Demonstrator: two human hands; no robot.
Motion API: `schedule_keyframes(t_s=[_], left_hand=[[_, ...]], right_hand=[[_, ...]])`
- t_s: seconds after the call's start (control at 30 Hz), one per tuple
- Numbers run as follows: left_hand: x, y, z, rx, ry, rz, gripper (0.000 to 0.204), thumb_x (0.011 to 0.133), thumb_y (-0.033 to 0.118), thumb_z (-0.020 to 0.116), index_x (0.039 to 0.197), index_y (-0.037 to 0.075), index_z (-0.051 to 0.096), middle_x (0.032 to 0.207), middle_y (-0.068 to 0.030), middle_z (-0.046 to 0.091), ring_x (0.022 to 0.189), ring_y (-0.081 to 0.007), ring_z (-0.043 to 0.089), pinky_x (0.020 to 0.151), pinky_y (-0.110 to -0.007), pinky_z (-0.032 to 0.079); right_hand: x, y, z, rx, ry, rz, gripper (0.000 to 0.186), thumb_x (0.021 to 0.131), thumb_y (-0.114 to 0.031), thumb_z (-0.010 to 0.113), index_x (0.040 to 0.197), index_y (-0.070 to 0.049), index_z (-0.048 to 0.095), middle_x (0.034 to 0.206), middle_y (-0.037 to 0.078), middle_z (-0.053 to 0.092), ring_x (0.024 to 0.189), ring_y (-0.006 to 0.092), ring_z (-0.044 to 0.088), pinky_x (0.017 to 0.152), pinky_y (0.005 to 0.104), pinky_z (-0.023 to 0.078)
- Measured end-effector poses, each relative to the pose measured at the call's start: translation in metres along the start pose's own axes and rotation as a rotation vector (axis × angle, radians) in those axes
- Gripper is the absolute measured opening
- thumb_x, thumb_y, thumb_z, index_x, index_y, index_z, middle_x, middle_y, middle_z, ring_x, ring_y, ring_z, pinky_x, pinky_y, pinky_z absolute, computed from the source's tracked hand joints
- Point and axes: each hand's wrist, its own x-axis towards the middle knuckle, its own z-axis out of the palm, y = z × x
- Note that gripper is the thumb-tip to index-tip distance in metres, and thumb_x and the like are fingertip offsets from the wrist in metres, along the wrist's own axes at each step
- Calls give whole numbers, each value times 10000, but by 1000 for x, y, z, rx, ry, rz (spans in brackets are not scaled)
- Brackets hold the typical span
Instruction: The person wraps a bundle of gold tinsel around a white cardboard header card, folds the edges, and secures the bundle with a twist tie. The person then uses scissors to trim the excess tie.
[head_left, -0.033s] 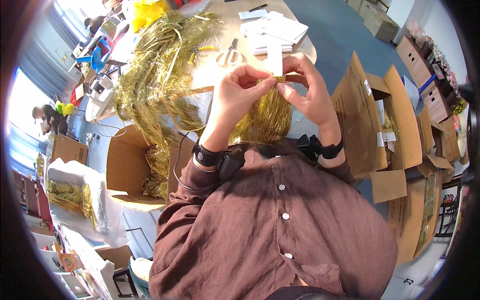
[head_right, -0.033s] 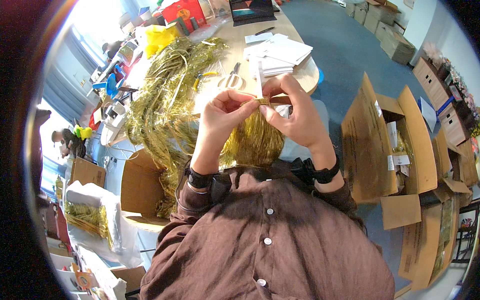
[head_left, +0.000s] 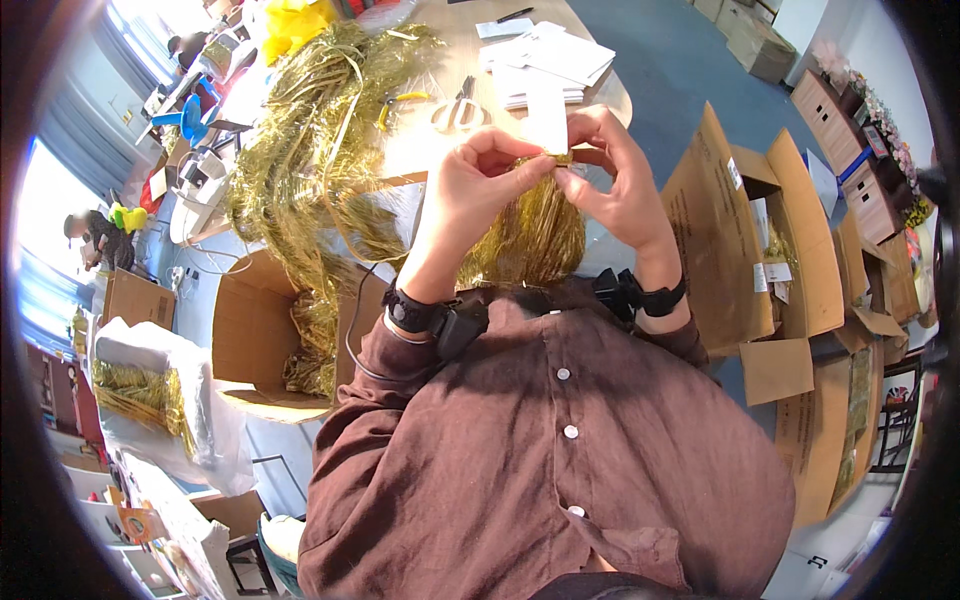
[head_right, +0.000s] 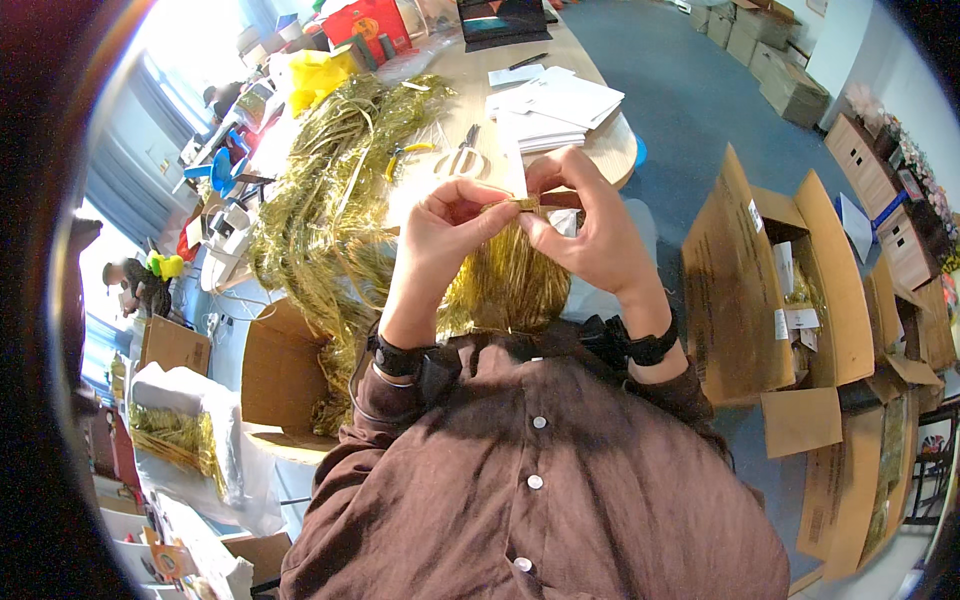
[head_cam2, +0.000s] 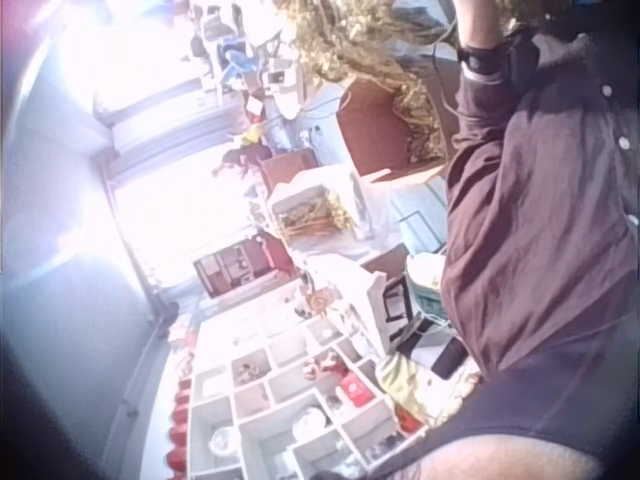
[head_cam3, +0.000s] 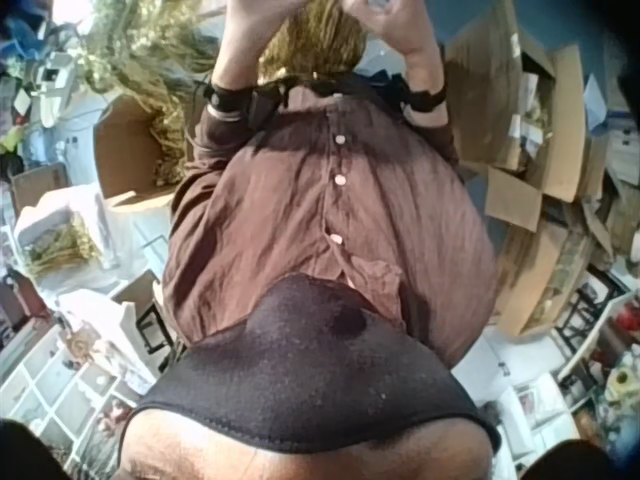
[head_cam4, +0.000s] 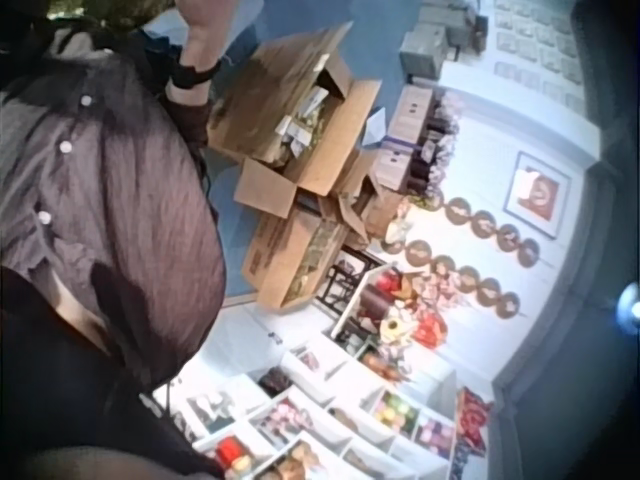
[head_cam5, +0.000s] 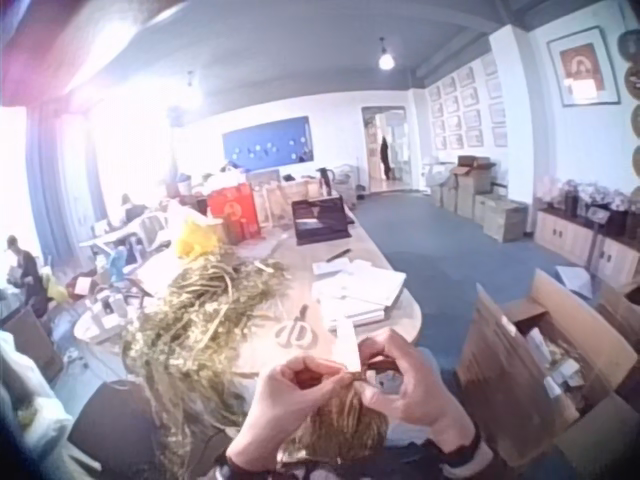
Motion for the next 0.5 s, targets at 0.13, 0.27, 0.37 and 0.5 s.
schedule_keyframes(t_s=[0.13,0.27,0.37,0.5], left_hand=[[5,8,-2,112,-136,-7,138,840,84,789,929,27,700,856,6,681,798,-38,602,720,-189,478],[7,13,-18,298,-152,3,82,863,94,762,906,45,712,790,59,621,739,-16,530,657,-170,412],[6,14,-36,293,-170,82,115,890,88,728,988,28,739,824,25,651,754,-53,552,690,-213,439],[7,12,-49,396,-184,183,148,873,115,744,996,34,757,884,-13,676,806,-90,583,750,-243,456]], right_hand=[[-3,6,-1,76,-2,22,286,783,-5,615,1054,-48,531,996,32,585,958,136,610,903,316,523],[-2,8,-14,253,58,42,303,755,-42,588,1048,-74,522,996,17,568,927,112,582,831,275,505],[-7,3,-26,323,136,84,328,733,-50,556,1055,-87,502,1008,13,555,942,107,551,834,266,464],[-10,-2,-32,398,230,93,342,712,-13,504,1044,-93,494,1018,16,556,1001,128,549,923,297,450]])
